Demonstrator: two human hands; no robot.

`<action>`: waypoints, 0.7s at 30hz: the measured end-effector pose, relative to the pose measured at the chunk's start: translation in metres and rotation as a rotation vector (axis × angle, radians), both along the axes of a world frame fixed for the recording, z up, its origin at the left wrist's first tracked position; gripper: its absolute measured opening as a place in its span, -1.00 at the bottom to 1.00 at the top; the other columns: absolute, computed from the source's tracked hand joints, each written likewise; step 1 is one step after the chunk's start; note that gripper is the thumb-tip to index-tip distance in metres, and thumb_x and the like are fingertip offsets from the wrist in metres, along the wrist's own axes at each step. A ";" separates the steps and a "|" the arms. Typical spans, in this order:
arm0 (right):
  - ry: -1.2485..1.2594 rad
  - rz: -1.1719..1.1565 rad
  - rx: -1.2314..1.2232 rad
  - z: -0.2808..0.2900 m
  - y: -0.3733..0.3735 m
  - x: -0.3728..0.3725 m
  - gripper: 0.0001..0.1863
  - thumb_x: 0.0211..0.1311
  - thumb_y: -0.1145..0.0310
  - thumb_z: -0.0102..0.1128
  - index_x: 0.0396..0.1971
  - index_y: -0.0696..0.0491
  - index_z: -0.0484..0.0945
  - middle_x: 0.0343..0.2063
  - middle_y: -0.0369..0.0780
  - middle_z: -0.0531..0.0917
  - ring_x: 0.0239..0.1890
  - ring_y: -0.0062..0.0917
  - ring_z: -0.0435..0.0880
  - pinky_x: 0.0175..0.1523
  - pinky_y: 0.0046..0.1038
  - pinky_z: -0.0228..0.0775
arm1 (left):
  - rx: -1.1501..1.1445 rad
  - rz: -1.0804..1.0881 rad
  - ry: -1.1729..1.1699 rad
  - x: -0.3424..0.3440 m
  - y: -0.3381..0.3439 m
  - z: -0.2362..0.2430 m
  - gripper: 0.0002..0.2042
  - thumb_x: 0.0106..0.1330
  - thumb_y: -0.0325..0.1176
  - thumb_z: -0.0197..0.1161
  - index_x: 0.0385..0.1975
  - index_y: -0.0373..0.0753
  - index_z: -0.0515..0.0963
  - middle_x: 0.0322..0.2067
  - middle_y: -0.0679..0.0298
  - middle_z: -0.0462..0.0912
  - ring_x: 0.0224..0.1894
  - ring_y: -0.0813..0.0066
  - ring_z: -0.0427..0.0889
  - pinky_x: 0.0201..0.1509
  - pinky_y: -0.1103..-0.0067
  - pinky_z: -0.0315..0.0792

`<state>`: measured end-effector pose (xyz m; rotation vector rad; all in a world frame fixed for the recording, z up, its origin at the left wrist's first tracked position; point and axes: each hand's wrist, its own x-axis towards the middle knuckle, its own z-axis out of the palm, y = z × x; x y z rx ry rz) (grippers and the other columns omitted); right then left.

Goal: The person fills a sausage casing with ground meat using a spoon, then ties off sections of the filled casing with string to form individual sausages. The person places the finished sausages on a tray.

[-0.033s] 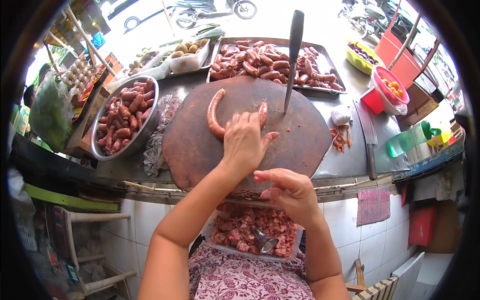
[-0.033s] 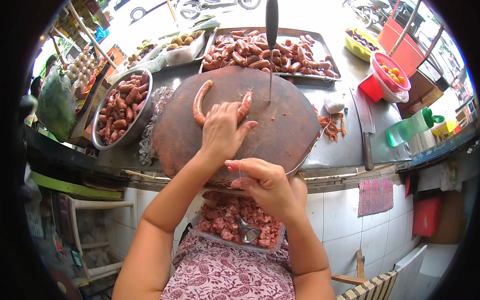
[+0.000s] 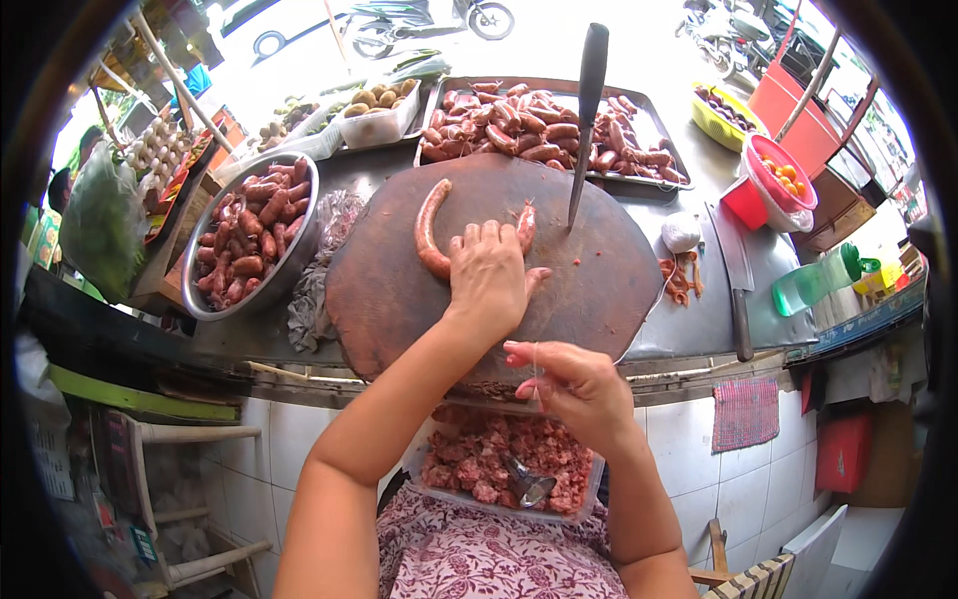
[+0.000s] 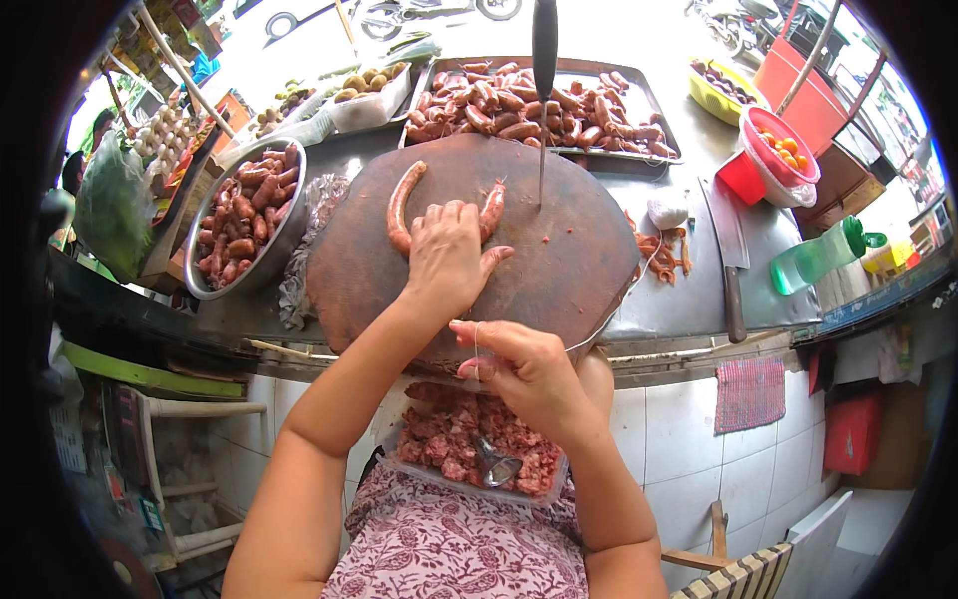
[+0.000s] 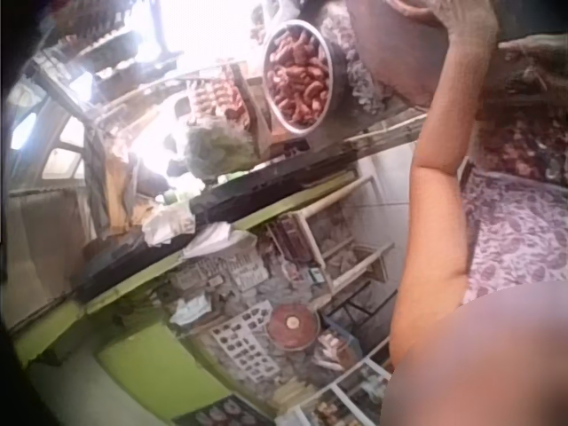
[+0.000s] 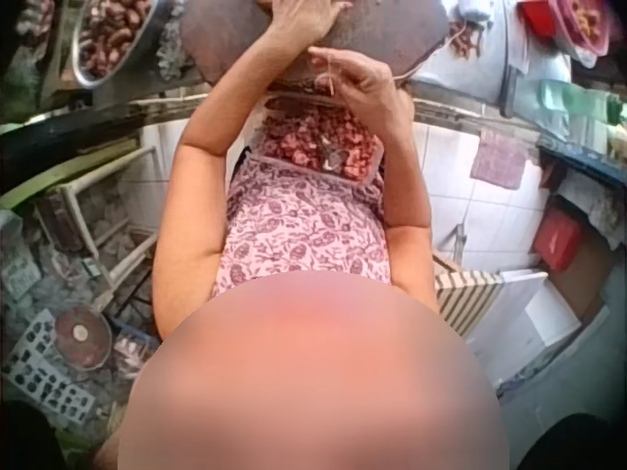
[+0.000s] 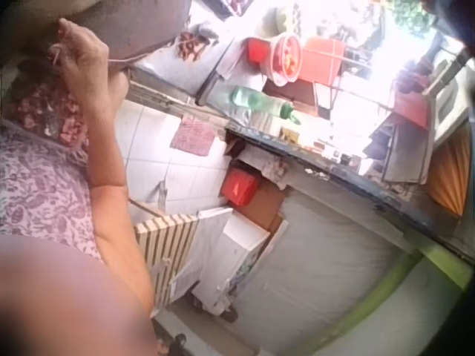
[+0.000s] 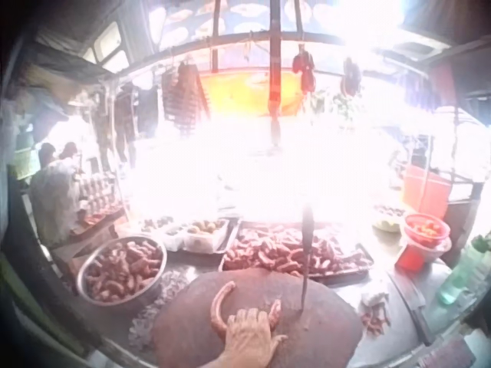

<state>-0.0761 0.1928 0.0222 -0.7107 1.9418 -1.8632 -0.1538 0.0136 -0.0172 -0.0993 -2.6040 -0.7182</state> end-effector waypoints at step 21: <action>0.003 0.474 -0.386 0.030 0.001 -0.087 -0.44 0.01 0.66 0.49 0.10 0.30 0.60 0.11 -0.06 0.65 0.11 -0.44 0.68 0.11 -0.46 0.64 | 0.805 -0.739 -0.535 0.069 -0.041 0.061 -0.71 0.39 -0.18 0.30 -0.09 -0.26 0.67 -0.18 0.32 0.68 0.02 0.47 0.54 0.57 0.30 -0.35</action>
